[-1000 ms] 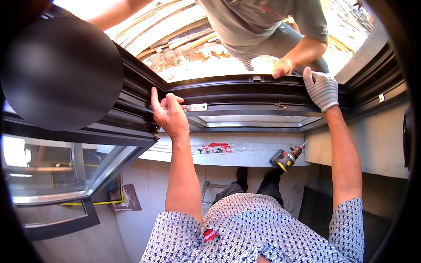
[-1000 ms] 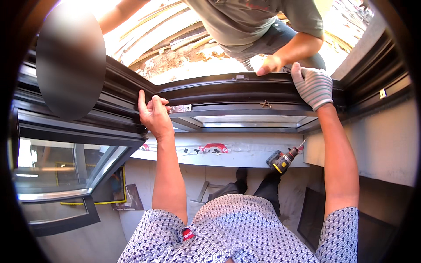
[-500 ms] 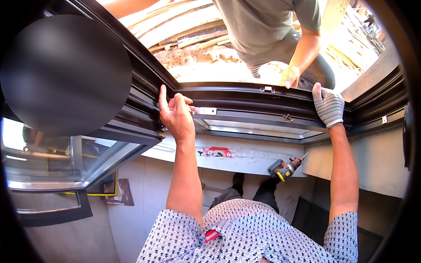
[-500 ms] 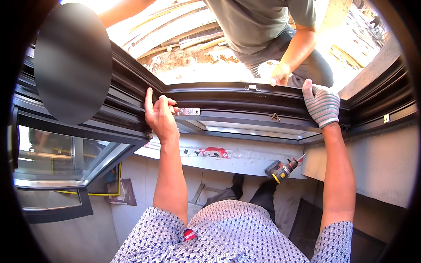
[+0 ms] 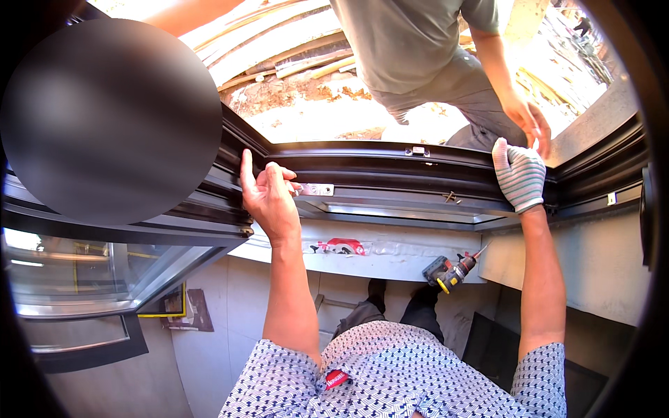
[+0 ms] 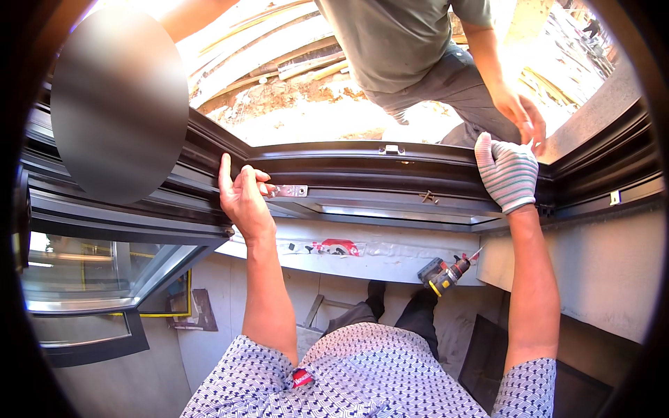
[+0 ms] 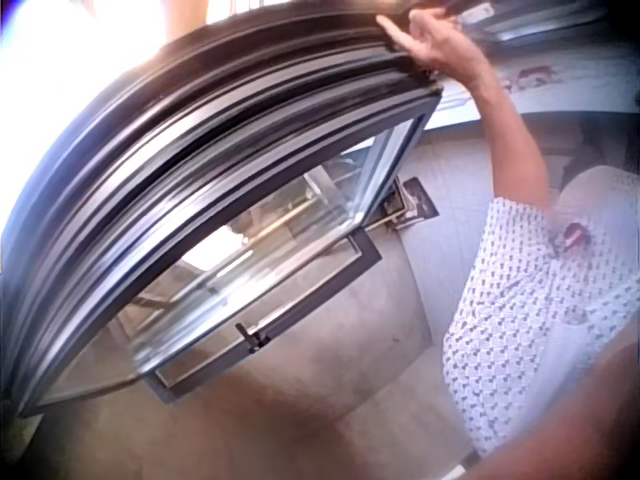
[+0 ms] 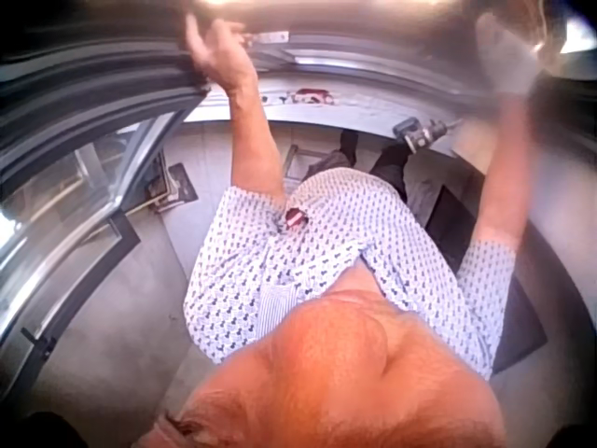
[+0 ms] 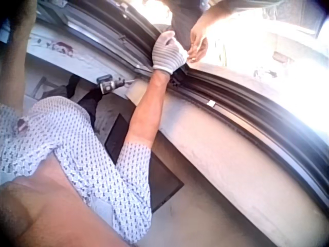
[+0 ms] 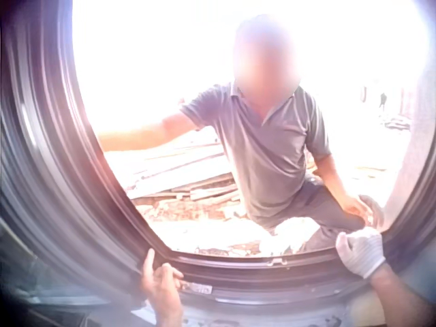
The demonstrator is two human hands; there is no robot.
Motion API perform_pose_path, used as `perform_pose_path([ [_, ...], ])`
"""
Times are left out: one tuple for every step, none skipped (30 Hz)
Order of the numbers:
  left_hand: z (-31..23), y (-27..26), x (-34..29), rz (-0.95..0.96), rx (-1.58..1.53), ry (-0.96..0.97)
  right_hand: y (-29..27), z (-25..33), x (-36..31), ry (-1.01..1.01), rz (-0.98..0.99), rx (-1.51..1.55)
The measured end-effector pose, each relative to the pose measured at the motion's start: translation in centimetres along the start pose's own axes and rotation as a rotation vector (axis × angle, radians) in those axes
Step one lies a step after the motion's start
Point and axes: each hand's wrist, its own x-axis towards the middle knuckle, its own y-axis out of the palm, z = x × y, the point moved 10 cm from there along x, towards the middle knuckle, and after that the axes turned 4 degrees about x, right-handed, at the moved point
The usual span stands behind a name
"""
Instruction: The person installs a window frame into a wall opening, assisted by a coworker. They align the frame, insert screws, and use a power drill to secure the frame to the wall structure.
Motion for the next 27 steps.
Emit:
perform_pose_path([
  [-0.1, -0.1, 0.0, -0.004, 0.063, 0.012, -0.2, 0.0, 0.0, -0.011, -0.014, 0.002],
  [-0.2, -0.2, -0.2, -0.008, 0.127, 0.025, -0.5, 0.1, -0.1, -0.023, -0.028, 0.005],
  [-0.9, -0.1, -0.5, -0.009, 0.217, 0.108, -0.4, -0.1, 0.0, 0.008, -0.014, -0.014],
  [-2.2, 0.3, -0.7, -0.047, 0.324, 0.240, -0.4, 0.1, 0.0, 0.000, -0.020, -0.017],
  [-3.3, 1.4, -0.7, 0.017, 0.462, 0.352, -0.4, 0.2, 0.1, -0.008, -0.025, -0.020],
  [-4.9, 2.8, -0.5, 0.084, 0.600, 0.465, -0.5, 0.3, 0.1, -0.014, -0.030, -0.023],
  [-8.8, 5.5, -1.1, 0.140, 0.769, 0.794, -0.3, -0.1, 0.1, -0.002, -0.008, -0.022],
  [-9.0, 7.6, 0.0, 0.299, 0.985, 0.713, -0.5, -0.2, -0.1, -0.006, -0.014, -0.027],
  [-9.5, 8.7, 1.3, 0.382, 1.125, 0.740, -0.7, 0.2, 0.1, -0.014, -0.020, -0.031],
  [-9.6, 10.0, 2.7, 0.467, 1.271, 0.762, -0.6, 0.4, 0.1, -0.023, -0.022, -0.029],
  [-10.7, 11.0, 4.2, 0.540, 1.440, 0.718, -0.2, 0.3, 0.2, -0.020, -0.013, -0.039],
  [-10.6, 12.3, 5.6, 0.625, 1.589, 0.664, -0.3, 0.1, 0.1, -0.023, -0.007, -0.041],
  [-9.9, 13.1, 7.4, 0.708, 1.730, 0.620, -0.4, 0.2, 0.2, -0.030, -0.007, -0.032],
  [-9.3, 13.4, 9.2, 0.790, 1.876, 0.570, -0.3, 0.3, 0.3, -0.036, -0.008, -0.015],
  [-8.6, 13.8, 10.7, 0.857, 1.972, 0.515, -0.4, 0.1, 0.2, -0.039, -0.015, -0.015],
  [-8.7, 13.9, 11.6, 0.915, 2.071, 0.464, -0.4, -0.1, 0.1, -0.041, -0.019, -0.013],
  [-9.1, 13.6, 12.1, 0.925, 2.130, 0.411, -0.5, -0.3, 0.0, -0.043, -0.023, -0.013],
  [-8.4, 13.0, 13.0, 1.013, 2.194, 0.341, -0.4, -0.2, 0.1, -0.046, -0.031, -0.005],
  [-7.2, 12.5, 14.0, 1.106, 2.247, 0.270, -0.7, 0.3, 0.2, -0.056, -0.051, 0.002],
  [-6.2, 11.8, 14.8, 1.198, 2.296, 0.194, -0.6, 0.6, 0.3, -0.062, -0.056, 0.006],
  [-5.8, 12.2, 14.2, 1.309, 2.220, 0.140, -0.7, 0.5, 0.2, -0.066, -0.056, -0.003],
  [-5.8, 12.1, 14.4, 1.277, 2.240, 0.066, -0.8, 0.4, 0.2, -0.070, -0.056, -0.010],
  [-5.8, 12.1, 14.5, 1.242, 2.259, -0.010, -0.8, 0.2, 0.0, -0.058, -0.057, -0.010],
  [-5.9, 11.6, 14.7, 1.201, 2.275, -0.093, -0.7, 0.1, 0.1, -0.052, -0.051, -0.008],
  [-5.3, 11.4, 14.9, 1.251, 2.315, -0.091, -0.7, 0.2, 0.1, -0.046, -0.044, -0.004],
  [-4.5, 11.0, 15.4, 1.301, 2.356, -0.092, -0.6, 0.3, 0.1, -0.040, -0.037, 0.001],
  [-4.3, 11.0, 15.0, 1.359, 2.389, -0.085, -0.7, 0.2, 0.1, -0.035, -0.032, -0.009],
])
